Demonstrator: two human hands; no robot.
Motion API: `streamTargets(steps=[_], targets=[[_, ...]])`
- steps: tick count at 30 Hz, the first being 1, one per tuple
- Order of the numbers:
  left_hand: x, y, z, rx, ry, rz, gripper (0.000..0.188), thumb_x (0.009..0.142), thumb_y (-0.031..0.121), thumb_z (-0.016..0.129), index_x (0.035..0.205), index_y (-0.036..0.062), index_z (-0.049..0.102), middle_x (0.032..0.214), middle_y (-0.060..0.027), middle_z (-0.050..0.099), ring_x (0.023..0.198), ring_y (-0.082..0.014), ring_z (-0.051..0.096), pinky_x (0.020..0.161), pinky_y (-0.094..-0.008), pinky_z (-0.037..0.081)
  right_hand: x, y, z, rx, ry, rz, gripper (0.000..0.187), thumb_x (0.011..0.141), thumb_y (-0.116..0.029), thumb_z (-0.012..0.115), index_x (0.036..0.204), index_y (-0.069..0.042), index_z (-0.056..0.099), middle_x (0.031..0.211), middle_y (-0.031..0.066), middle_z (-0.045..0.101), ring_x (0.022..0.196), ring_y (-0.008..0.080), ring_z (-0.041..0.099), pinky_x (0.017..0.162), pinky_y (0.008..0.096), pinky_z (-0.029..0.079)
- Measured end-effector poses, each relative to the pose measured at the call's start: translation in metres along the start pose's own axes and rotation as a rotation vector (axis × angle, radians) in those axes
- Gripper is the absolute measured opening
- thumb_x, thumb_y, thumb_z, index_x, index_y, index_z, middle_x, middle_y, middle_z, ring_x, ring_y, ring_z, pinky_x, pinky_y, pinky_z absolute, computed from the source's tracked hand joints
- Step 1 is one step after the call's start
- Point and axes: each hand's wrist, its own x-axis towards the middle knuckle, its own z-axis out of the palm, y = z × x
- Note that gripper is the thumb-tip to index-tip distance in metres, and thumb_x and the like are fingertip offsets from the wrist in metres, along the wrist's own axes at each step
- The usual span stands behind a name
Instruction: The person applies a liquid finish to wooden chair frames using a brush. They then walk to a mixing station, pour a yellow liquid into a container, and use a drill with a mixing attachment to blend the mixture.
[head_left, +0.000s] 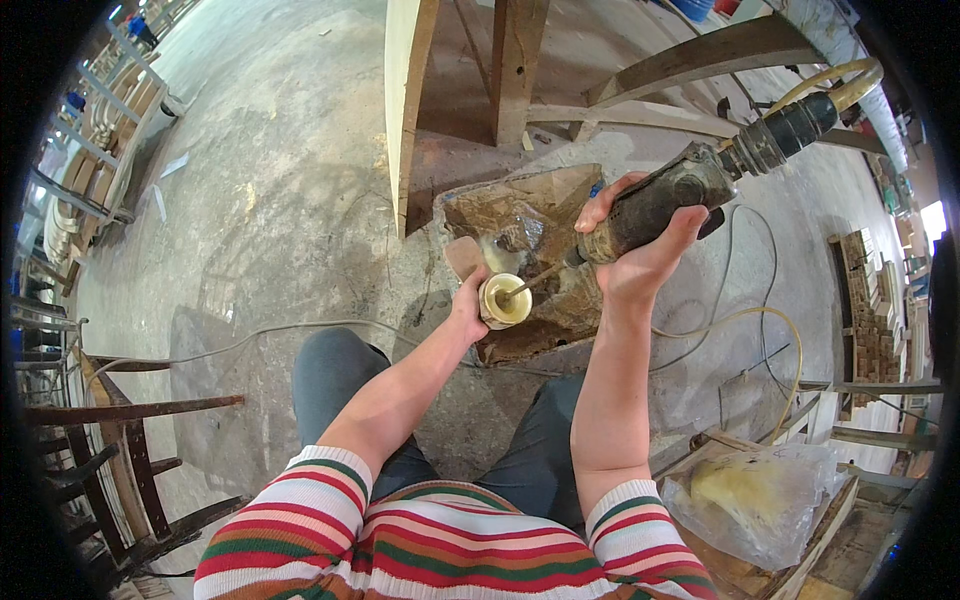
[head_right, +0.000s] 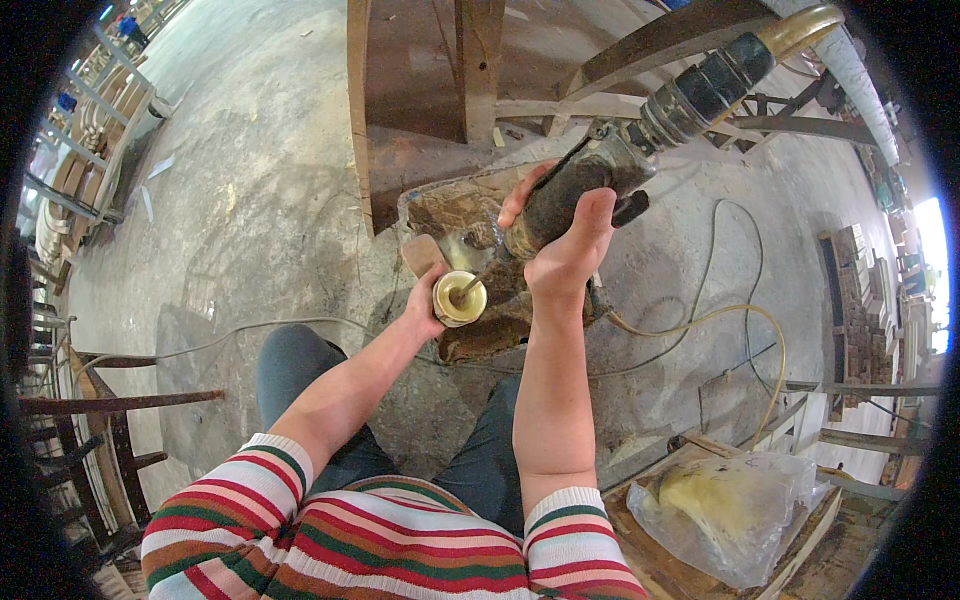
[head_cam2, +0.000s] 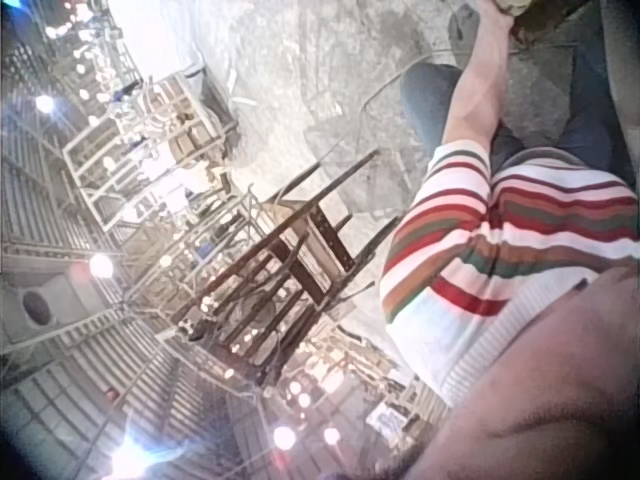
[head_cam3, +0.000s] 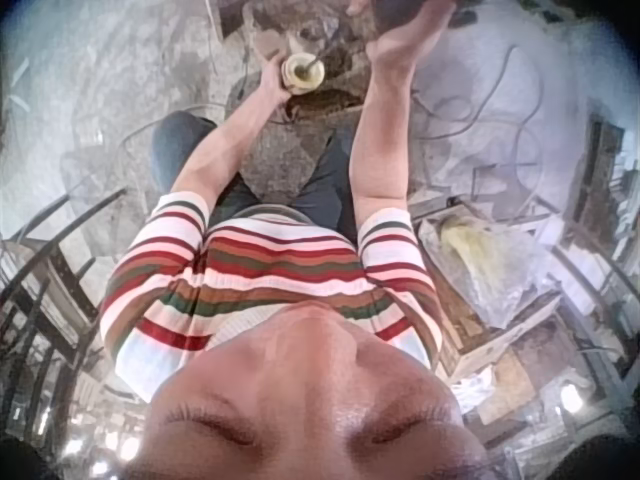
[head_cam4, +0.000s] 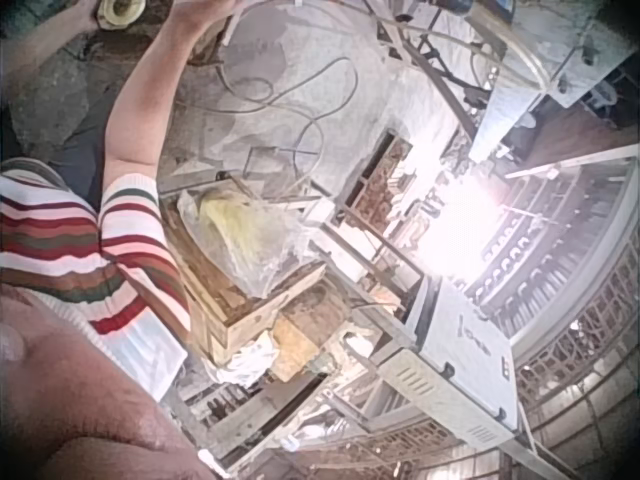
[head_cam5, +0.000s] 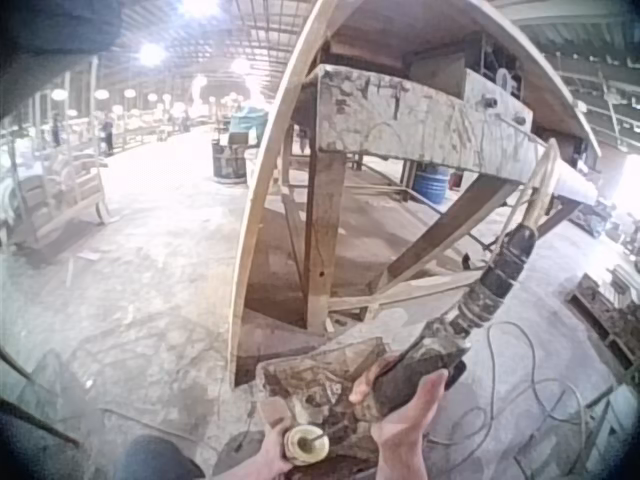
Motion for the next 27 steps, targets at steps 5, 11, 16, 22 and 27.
streamTargets(steps=[5,11,16,22,27], targets=[[-0.0002,-0.0031,0.0029,0.028,0.007,-0.019,0.040,0.088,0.043,0.043,0.102,0.0074,0.054,0.099,-0.0088,0.059,0.091,-0.0260,0.056,0.084,-0.0445,0.045,0.0002,0.0011,-0.0031,-0.107,0.041,0.023,0.070,0.077,-0.070,0.039,0.087,-0.001,0.048,0.063,0.0107,0.049,0.050,0.0225,0.049,0.048,0.0340,0.041],[-0.0048,-0.0003,0.0050,0.050,0.022,-0.054,0.041,0.087,0.044,0.042,0.101,0.0074,0.054,0.099,-0.0089,0.060,0.091,-0.0263,0.056,0.084,-0.0449,0.045,0.0000,0.0033,0.0009,-0.126,0.058,0.012,0.071,0.077,-0.070,0.039,0.086,-0.001,0.048,0.063,0.0108,0.050,0.050,0.0219,0.049,0.048,0.0334,0.041],[-0.0055,-0.0028,0.0069,0.062,0.020,-0.062,0.043,0.087,0.045,0.040,0.101,0.0075,0.055,0.101,-0.0092,0.060,0.092,-0.0268,0.057,0.084,-0.0446,0.045,0.0007,0.0031,-0.0032,-0.140,0.046,0.008,0.071,0.077,-0.071,0.038,0.085,-0.001,0.048,0.061,0.0110,0.050,0.049,0.0214,0.049,0.048,0.0327,0.040],[-0.0034,0.0012,0.0027,0.061,-0.010,-0.051,0.046,0.089,0.047,0.035,0.109,0.0090,0.051,0.110,-0.0136,0.055,0.098,-0.0345,0.054,0.081,-0.0596,0.042,0.0003,0.0023,0.0011,-0.164,0.043,0.003,0.071,0.077,-0.070,0.038,0.084,-0.001,0.048,0.060,0.0113,0.050,0.049,0.0217,0.049,0.048,0.0325,0.040],[-0.0055,-0.0037,0.0095,0.067,0.021,-0.065,0.044,0.088,0.046,0.038,0.105,0.0081,0.053,0.105,-0.0108,0.057,0.094,-0.0299,0.055,0.082,-0.0503,0.044,0.0002,0.0032,-0.0035,-0.128,0.061,0.009,0.070,0.078,-0.069,0.038,0.085,-0.001,0.048,0.061,0.0116,0.050,0.049,0.0222,0.049,0.048,0.0331,0.040]])
